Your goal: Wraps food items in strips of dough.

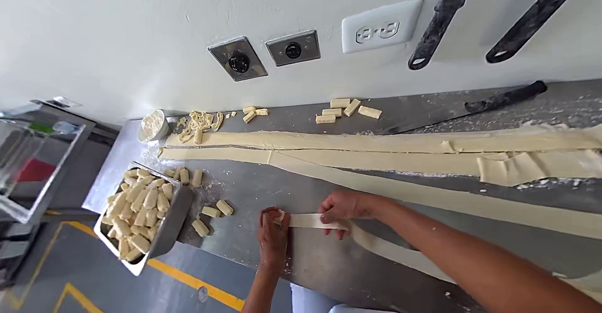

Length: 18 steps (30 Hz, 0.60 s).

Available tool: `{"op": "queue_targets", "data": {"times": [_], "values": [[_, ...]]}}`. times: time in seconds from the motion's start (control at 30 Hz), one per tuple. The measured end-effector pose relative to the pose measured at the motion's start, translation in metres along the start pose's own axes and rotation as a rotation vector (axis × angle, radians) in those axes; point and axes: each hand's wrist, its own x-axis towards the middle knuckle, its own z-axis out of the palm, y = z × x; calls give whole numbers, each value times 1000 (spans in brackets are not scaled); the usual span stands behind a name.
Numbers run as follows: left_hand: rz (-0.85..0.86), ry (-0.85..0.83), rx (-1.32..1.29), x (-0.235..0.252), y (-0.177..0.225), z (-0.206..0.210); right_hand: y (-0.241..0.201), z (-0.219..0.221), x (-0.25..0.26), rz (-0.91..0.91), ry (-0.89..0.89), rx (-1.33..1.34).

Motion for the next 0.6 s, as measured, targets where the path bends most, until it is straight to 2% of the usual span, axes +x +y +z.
{"op": "queue_targets", "data": {"times": [0.1,0.17,0.33,0.4,0.47,0.6], "values": [[38,-168,68,-16,-12,-14,2,-12,-24,54,-12,-79],[91,-206,99,-28,-10,-19,8,-8,-40,129,-67,-127],[57,-134,33,-32,-11,-15,30,19,-65,121,-192,-42],[-11,-186,4,-35,-9,-13,35,33,-71,68,-184,22],[32,-206,15,-38,-4,-4,38,44,-75,34,-171,70],[86,-122,73,-36,-2,6,41,59,-75,48,-142,23]]}}
